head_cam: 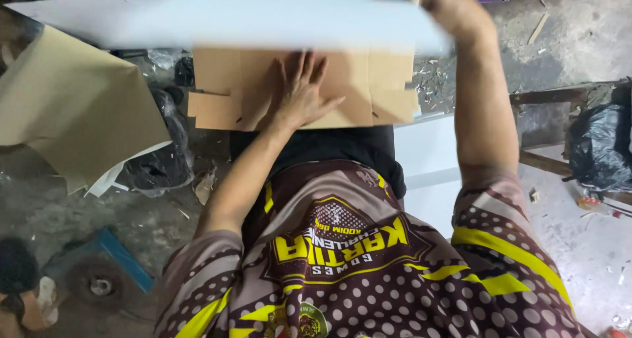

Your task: The person assembles a cardboard box by folding the flaps and inserting tabs into slots. They then insert a white rectangular piece into the box and fold the sides to complete the structure.

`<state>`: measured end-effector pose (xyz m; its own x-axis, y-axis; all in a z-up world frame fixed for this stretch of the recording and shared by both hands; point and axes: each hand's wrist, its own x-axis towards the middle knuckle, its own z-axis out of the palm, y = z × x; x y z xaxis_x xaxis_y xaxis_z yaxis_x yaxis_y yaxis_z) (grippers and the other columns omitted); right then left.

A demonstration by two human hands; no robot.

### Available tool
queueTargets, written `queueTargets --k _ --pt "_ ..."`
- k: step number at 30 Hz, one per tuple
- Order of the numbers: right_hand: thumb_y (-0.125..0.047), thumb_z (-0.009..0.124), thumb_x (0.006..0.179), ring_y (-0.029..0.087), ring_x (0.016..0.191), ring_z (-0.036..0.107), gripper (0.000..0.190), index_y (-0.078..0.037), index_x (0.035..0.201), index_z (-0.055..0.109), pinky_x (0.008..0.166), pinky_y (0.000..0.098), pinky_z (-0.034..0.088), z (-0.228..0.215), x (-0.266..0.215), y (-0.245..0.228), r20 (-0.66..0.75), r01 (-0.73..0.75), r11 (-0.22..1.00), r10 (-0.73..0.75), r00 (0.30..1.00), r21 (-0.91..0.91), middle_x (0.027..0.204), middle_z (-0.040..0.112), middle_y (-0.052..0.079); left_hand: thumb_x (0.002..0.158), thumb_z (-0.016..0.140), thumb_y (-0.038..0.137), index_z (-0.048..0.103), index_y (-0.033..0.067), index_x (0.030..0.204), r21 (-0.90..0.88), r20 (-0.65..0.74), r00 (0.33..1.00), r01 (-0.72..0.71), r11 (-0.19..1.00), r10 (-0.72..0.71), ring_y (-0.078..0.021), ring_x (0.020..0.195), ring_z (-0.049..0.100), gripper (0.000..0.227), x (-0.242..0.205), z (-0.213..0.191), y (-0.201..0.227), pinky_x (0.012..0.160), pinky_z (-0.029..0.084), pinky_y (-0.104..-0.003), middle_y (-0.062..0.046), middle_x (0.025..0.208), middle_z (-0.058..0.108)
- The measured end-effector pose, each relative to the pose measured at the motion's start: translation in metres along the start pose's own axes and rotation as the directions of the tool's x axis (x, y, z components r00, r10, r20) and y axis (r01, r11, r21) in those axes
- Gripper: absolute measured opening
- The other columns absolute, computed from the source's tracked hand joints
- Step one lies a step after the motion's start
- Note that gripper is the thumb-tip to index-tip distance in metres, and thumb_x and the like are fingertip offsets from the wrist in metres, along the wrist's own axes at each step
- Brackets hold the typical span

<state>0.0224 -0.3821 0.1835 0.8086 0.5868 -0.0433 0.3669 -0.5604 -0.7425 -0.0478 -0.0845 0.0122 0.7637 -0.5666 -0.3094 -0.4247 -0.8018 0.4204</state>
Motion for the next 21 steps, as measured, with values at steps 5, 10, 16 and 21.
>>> queueTargets --k 5,10,16,21 --pt "-0.033 0.024 0.100 0.039 0.131 0.060 0.057 -0.007 0.132 0.064 0.111 0.0563 0.036 0.052 -0.028 0.018 -0.033 0.017 0.992 -0.021 0.999 -0.123 0.138 0.066 0.020 0.091 0.025 0.080 0.019 0.0152 0.163 -0.305 0.441 0.896 0.099 0.947 0.049 -0.0319 0.155 0.011 0.097 -0.037 -0.026 0.023 0.121 0.004 -0.064 -0.014 0.169 0.013" --pt "-0.056 -0.006 0.111 0.039 0.143 0.052 0.087 -0.004 0.128 0.062 0.125 0.0594 0.022 0.102 -0.064 0.044 -0.020 0.033 0.996 -0.035 0.999 -0.077 0.140 0.065 0.016 0.088 0.013 0.074 0.038 0.0110 0.156 -0.519 0.825 0.470 0.409 0.751 0.314 -0.0288 0.152 0.039 0.097 -0.144 -0.062 0.026 0.128 0.024 -0.047 -0.013 0.164 0.040" --pt "-0.012 0.047 0.108 0.037 0.146 0.048 0.029 -0.005 0.132 0.062 0.126 0.0582 0.023 0.129 -0.071 0.065 -0.038 0.039 0.991 -0.044 0.998 -0.131 0.147 0.061 0.011 0.112 0.056 0.027 0.038 0.0028 0.154 -0.942 -0.203 0.407 -0.330 -0.064 0.891 -0.0408 0.151 0.051 0.052 -0.163 -0.190 0.032 0.131 0.046 -0.052 -0.023 0.160 0.045" --pt "0.002 0.040 0.106 0.032 0.147 0.047 0.037 0.000 0.141 0.054 0.125 0.0538 0.031 0.137 -0.073 0.071 0.018 0.126 0.888 -0.132 0.991 -0.443 0.151 0.058 0.009 0.113 0.033 0.052 0.032 -0.0028 0.161 -0.061 -0.146 0.980 -0.148 0.987 0.137 -0.0345 0.156 0.013 0.073 0.007 -0.100 -0.038 0.124 0.006 -0.057 -0.018 0.169 0.017"
